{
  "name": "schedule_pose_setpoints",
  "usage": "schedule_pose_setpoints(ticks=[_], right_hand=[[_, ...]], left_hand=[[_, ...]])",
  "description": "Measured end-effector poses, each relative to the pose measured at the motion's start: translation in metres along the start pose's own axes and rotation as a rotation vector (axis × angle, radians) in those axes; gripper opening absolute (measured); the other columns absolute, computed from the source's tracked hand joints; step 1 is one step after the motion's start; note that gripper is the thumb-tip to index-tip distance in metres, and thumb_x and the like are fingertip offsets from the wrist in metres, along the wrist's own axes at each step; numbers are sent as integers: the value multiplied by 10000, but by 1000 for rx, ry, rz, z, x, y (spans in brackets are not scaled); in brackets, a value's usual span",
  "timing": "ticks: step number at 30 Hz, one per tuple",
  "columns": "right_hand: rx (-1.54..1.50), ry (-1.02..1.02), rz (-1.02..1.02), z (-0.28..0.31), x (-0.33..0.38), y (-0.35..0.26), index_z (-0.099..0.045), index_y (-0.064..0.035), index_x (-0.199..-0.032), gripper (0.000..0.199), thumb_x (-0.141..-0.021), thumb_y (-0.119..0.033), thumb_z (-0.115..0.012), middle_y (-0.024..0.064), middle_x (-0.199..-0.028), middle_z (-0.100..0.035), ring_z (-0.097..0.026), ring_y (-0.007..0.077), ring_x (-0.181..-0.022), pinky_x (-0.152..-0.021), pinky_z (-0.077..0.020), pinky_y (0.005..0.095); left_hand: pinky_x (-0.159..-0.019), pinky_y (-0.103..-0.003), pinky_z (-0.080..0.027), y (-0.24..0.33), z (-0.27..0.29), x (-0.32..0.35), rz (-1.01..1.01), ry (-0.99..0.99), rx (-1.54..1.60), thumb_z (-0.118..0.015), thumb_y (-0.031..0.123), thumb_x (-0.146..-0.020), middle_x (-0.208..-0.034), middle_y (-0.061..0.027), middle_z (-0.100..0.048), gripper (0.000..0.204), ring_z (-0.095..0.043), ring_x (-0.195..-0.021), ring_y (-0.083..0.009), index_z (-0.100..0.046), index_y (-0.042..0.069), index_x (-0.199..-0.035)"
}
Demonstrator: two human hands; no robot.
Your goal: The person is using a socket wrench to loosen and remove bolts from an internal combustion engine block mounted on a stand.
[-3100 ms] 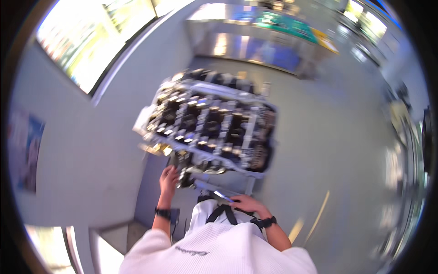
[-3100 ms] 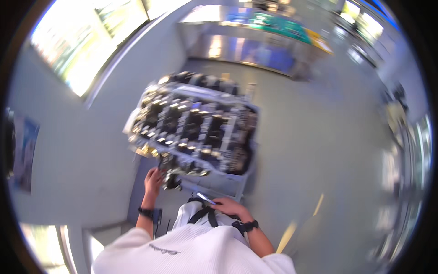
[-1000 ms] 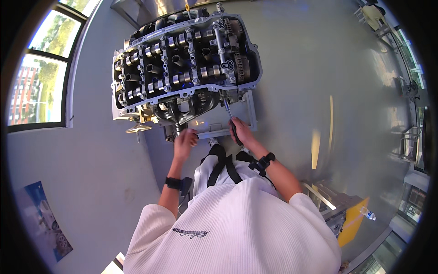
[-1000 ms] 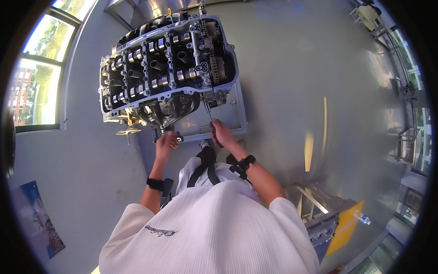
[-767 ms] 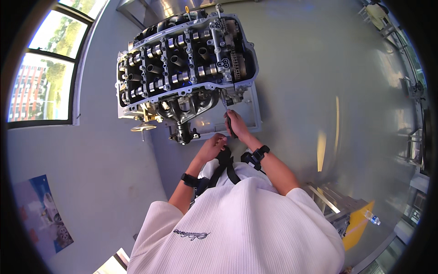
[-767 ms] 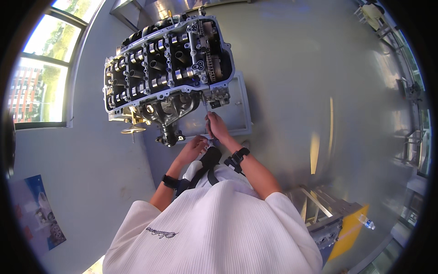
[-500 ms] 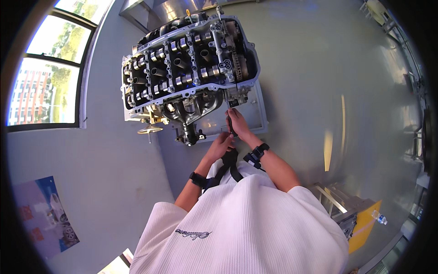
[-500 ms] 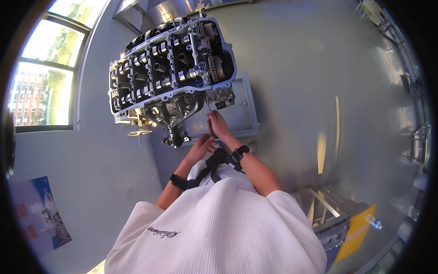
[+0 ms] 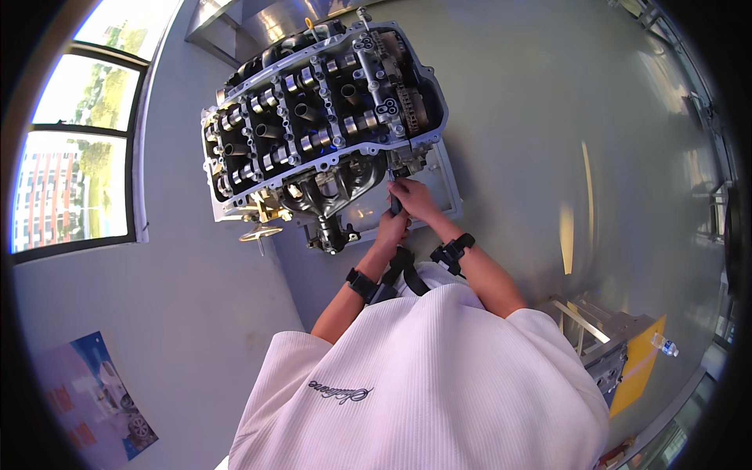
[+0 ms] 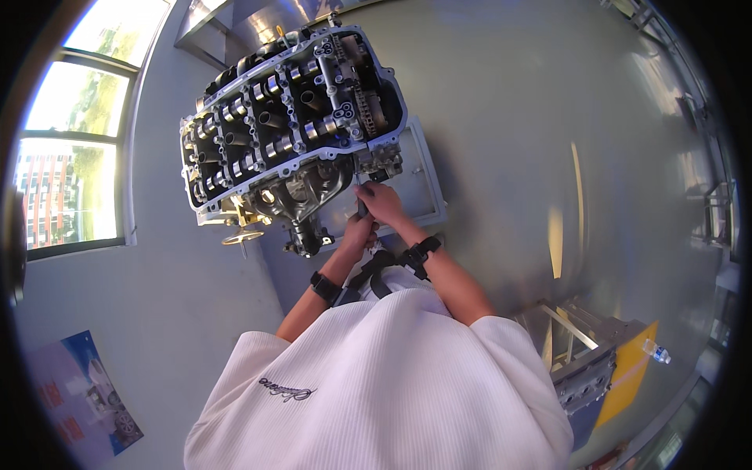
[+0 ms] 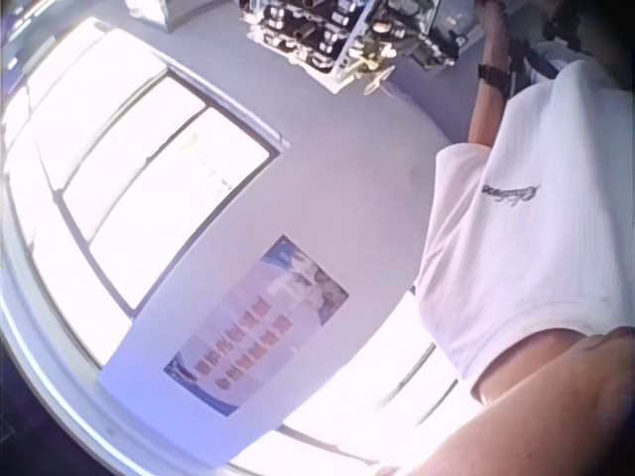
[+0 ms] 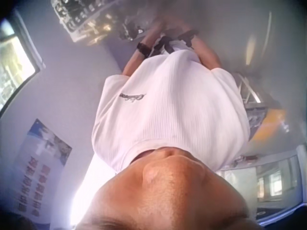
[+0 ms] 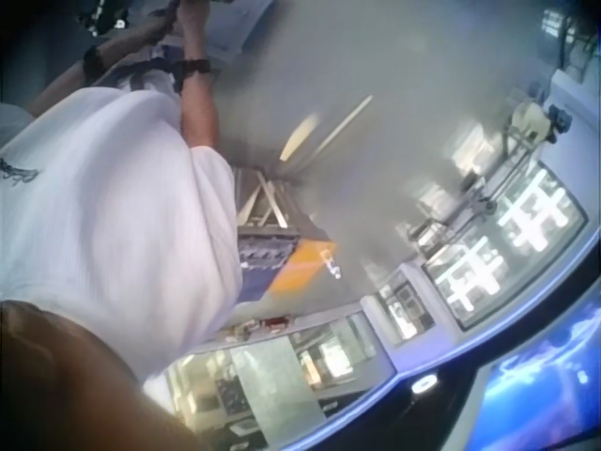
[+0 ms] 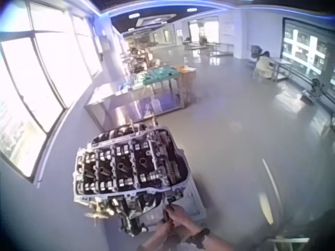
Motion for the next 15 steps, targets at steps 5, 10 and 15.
schedule_pose_setpoints(ticks=[5,10,15], right_hand=[[-108,-72,-140,5,-7,-5,-622,-20,-982,366,-914,-358,-501,108,-834,-671,-634,186,-755,-688,-481,302],[-541,-258,-184,-1,-12,-3,-620,-19,-1067,294,-931,-247,-494,82,-930,-671,-628,165,-827,-766,-488,289],[-582,-252,-225,2,-17,4,-610,14,-1062,235,-874,-125,-588,115,-942,-670,-633,169,-867,-771,-495,282]], left_hand=[[-312,-238,-216,-16,10,-41,114,-173,249,-495,345,-883,-480,63,-329,325,-280,-329,-78,-404,154,-637],[-293,-227,-168,-15,18,-49,235,-738,658,-484,352,-913,-467,83,-277,369,-211,-319,-73,-343,171,-624],[-455,-241,-377,2,14,-31,260,-492,596,-511,252,-920,-663,8,-504,184,-460,-501,-119,-522,114,-799]])
Point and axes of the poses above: each hand's wrist, its own x-axis away from the middle knuckle, its own z-axis out of the back of the hand, y = z × x, the point moved 2 cm from there along -x, towards the middle knuckle
